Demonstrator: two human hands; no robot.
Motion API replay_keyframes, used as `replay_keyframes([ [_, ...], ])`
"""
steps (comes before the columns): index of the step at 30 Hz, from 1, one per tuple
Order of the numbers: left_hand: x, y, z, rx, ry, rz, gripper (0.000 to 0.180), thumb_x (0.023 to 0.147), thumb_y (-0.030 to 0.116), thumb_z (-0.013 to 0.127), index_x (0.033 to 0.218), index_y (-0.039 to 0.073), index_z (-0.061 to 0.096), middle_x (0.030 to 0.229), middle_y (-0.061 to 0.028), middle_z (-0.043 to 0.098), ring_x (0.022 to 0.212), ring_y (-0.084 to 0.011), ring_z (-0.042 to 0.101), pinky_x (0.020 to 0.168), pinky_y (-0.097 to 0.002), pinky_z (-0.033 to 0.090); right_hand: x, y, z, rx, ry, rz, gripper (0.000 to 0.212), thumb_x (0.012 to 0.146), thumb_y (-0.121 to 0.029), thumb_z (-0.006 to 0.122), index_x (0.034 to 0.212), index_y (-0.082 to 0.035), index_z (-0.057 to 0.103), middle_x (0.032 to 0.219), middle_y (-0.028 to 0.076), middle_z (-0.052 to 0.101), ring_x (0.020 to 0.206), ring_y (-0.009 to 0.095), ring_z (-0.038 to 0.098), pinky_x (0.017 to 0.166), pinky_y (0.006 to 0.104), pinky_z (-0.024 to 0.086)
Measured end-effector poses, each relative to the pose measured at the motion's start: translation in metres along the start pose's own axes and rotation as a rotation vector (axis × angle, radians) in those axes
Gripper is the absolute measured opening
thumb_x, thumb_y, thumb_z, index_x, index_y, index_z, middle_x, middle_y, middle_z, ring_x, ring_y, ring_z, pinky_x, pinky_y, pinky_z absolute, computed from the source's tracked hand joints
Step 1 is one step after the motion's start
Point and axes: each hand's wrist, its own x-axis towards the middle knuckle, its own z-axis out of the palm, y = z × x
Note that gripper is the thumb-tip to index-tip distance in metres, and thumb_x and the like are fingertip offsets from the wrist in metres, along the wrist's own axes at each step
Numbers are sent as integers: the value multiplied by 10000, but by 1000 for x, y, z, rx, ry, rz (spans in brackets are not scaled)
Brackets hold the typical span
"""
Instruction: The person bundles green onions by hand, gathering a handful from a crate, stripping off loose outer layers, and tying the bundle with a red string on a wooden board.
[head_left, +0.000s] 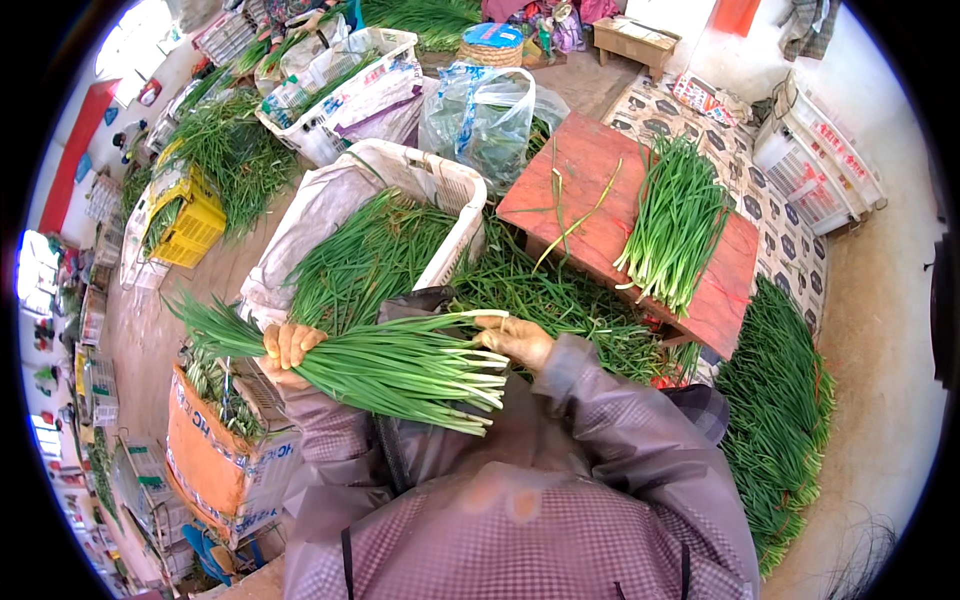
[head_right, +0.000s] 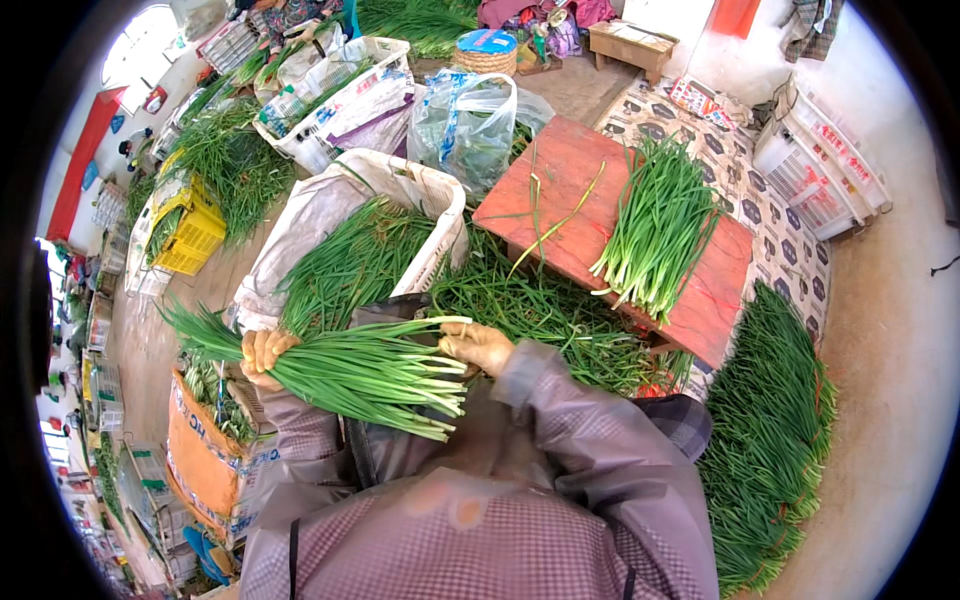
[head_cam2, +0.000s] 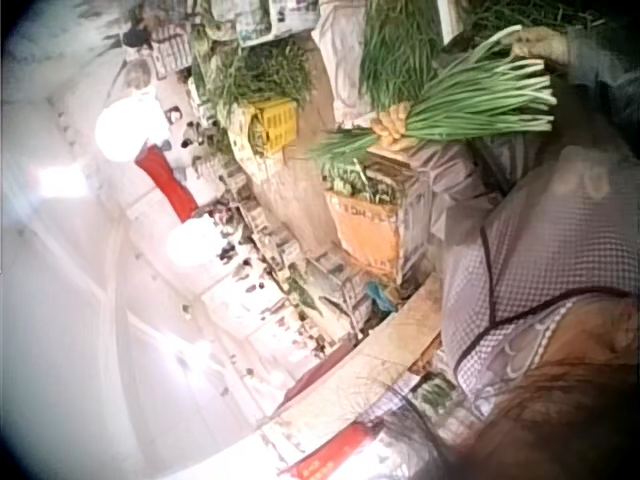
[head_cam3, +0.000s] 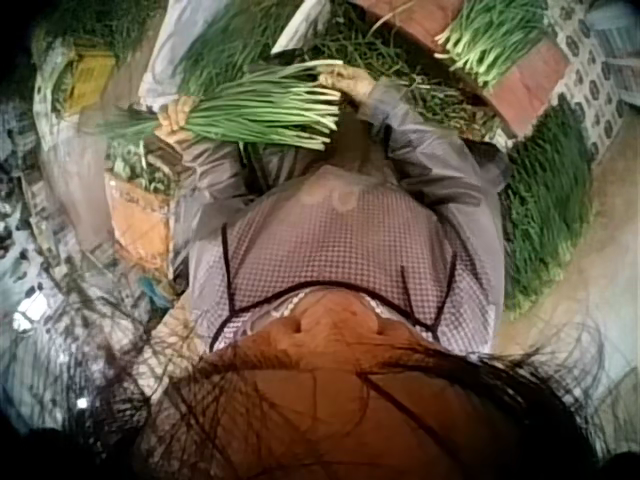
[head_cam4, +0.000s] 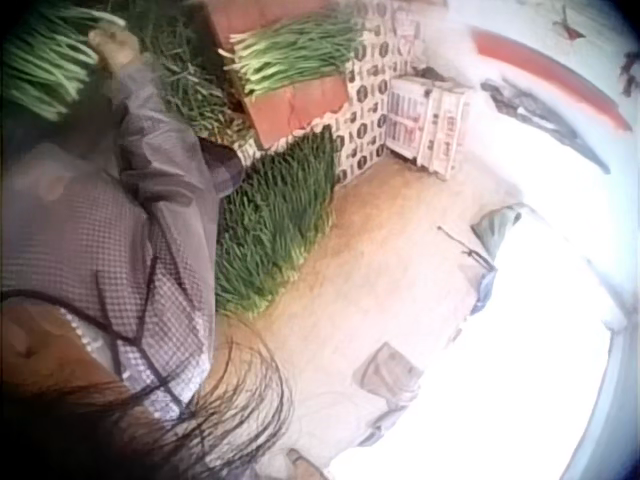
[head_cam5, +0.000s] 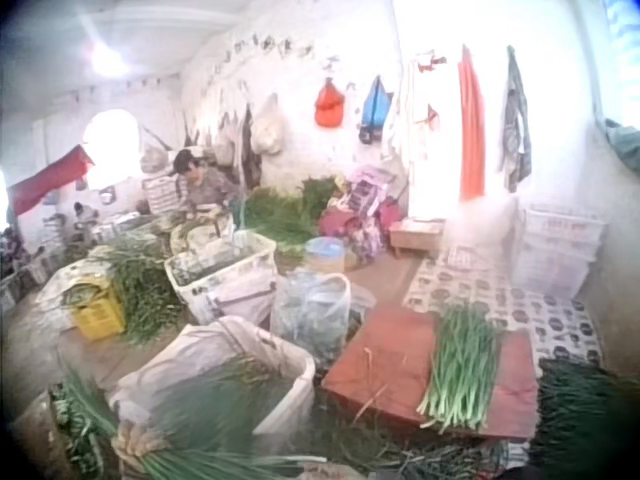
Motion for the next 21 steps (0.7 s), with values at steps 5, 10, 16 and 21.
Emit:
replay_keyframes([
  [5, 0, 6, -6, 18, -65, -52, 119, 802, 141, 601, 763, 139, 489, 654, 55, 466, 623, -61, 456, 775, -251, 416, 14, 9, 8, 4, 113, -101, 129, 882, -136, 617, 931, -21, 646, 669, 8, 586, 517, 76, 455, 489, 201, 369],
  [10, -4, 5, -4, 33, -22, -87, 124, 811, 131, 603, 761, 141, 490, 649, 59, 473, 633, -53, 463, 770, -251, 419, 21, 6, -44, -187, 143, 142, 228, 885, -65, 577, 1107, -12, 578, 929, 69, 615, 646, 105, 555, 568, 231, 461],
  [16, -6, 0, -9, -16, 10, -61, 142, 816, 118, 614, 757, 153, 490, 634, 78, 474, 625, -48, 468, 765, -242, 421, 33, 40, -22, 31, -170, -134, 503, 801, 22, 671, 1277, -43, 520, 1291, 82, 488, 922, 136, 599, 758, 222, 483],
  [21, -10, 3, -10, -6, 39, -67, 173, 801, 119, 648, 750, 165, 489, 621, 86, 483, 607, -49, 472, 760, -234, 421, 31, 20, -31, 58, 4, 248, 256, 891, -113, 611, 1127, -16, 599, 838, 66, 653, 624, 134, 579, 531, 259, 482],
])
